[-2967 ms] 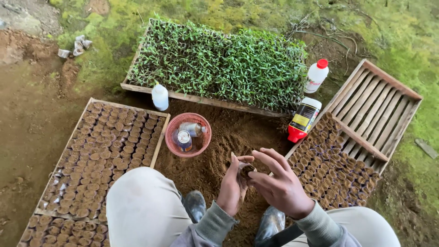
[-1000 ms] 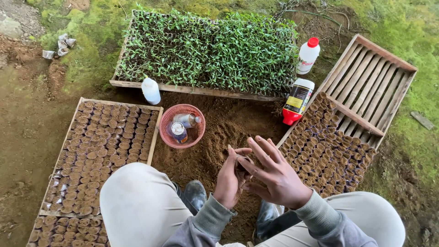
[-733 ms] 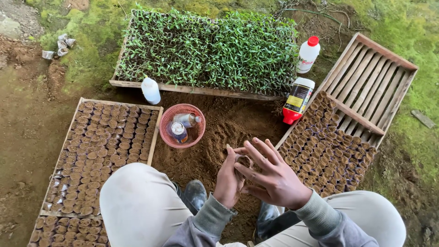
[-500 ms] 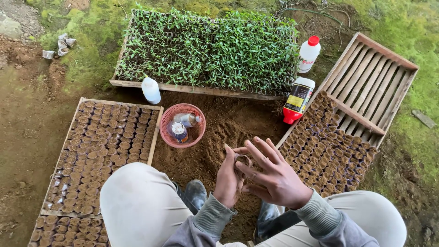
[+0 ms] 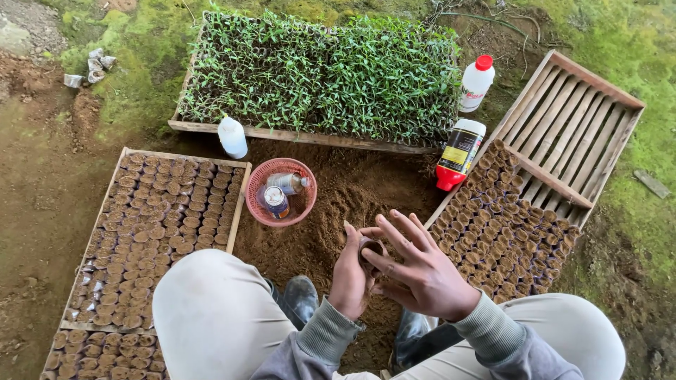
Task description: The person scoops soil from a pile and packs it into small plastic cups arranged in wooden trays. They then place the filled cups into the trays and handle a small packet of seeds.
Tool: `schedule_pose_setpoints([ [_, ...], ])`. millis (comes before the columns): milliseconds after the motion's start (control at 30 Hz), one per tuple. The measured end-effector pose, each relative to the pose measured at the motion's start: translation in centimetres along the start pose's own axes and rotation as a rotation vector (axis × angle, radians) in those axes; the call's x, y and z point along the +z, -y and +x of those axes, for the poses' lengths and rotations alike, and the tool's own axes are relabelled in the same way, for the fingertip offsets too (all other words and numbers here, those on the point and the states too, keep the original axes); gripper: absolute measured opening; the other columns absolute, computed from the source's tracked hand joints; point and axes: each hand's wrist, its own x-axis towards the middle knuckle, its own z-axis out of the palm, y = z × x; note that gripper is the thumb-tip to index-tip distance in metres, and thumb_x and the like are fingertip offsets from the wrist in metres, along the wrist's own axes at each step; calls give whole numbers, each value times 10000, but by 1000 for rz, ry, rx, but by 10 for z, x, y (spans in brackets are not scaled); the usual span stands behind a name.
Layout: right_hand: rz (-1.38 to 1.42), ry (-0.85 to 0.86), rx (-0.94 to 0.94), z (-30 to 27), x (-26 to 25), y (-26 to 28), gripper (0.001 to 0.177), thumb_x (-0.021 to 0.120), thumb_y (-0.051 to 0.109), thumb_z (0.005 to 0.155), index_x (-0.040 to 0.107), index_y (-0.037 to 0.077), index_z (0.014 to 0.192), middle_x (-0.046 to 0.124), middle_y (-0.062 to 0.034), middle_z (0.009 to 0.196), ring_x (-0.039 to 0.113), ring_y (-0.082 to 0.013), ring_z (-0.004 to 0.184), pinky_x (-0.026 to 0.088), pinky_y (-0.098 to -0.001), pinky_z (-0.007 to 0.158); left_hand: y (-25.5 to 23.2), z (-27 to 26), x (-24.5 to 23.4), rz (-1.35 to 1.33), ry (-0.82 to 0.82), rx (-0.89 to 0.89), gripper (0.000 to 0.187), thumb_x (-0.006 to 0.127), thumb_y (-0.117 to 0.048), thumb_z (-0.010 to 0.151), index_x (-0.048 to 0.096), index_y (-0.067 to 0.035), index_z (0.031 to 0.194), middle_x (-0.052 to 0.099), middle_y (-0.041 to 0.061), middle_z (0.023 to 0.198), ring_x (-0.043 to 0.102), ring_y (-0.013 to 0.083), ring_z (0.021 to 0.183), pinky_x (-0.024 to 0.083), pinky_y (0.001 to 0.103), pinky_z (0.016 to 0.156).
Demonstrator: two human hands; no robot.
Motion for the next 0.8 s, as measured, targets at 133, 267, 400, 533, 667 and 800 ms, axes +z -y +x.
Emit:
schedule_pose_setpoints([
  [133, -5, -9, 19, 1, 1, -3, 628, 625, 506, 973, 522, 127, 1464, 292, -276, 1629, 299, -517, 1508, 284, -706, 1216, 9, 6, -6, -139, 47, 23, 682, 245, -610, 1017, 638, -78, 1183, 658, 125, 844, 632, 202, 676, 537, 315, 531],
  [267, 2, -20, 14, 4, 1, -3, 576, 608, 493, 985, 553, 121, 1422, 298, -284, 1620, 306, -524, 1499, 301, -712, 1203, 11, 8, -8, -136, 33, 39, 688, 241, -608, 1022, 651, -74, 1168, 646, 97, 781, 591, 162, 618, 487, 275, 497],
  [400, -9, -33, 6, 5, 3, -4, 581, 588, 498, 994, 549, 108, 1424, 314, -286, 1611, 327, -520, 1493, 308, -709, 1204, 9, 8, -10, -111, 23, 31, 700, 233, -617, 1018, 661, -83, 1164, 607, 63, 755, 527, 131, 567, 434, 255, 451],
  [533, 22, -42, -11, 3, 8, -5, 591, 693, 427, 965, 518, 153, 1458, 254, -293, 1638, 297, -538, 1511, 322, -745, 1197, -1, 4, -5, -102, 29, -1, 731, 206, -608, 1002, 678, -68, 1143, 710, 206, 1038, 711, 318, 904, 624, 443, 696],
  [667, 36, -54, -23, 0, 9, -7, 583, 705, 416, 962, 523, 160, 1453, 257, -301, 1634, 297, -538, 1512, 320, -753, 1197, -2, 6, -5, -55, 4, -40, 762, 182, -610, 993, 686, -52, 1118, 741, 224, 1082, 728, 348, 938, 632, 491, 747],
  [800, 24, -24, -5, -1, 8, -9, 684, 670, 455, 981, 412, 180, 1552, 232, -282, 1663, 252, -528, 1544, 283, -727, 1230, 6, 16, -9, -163, 68, -41, 771, 266, -643, 1002, 702, -11, 1069, 710, 192, 922, 664, 254, 789, 537, 335, 655],
])
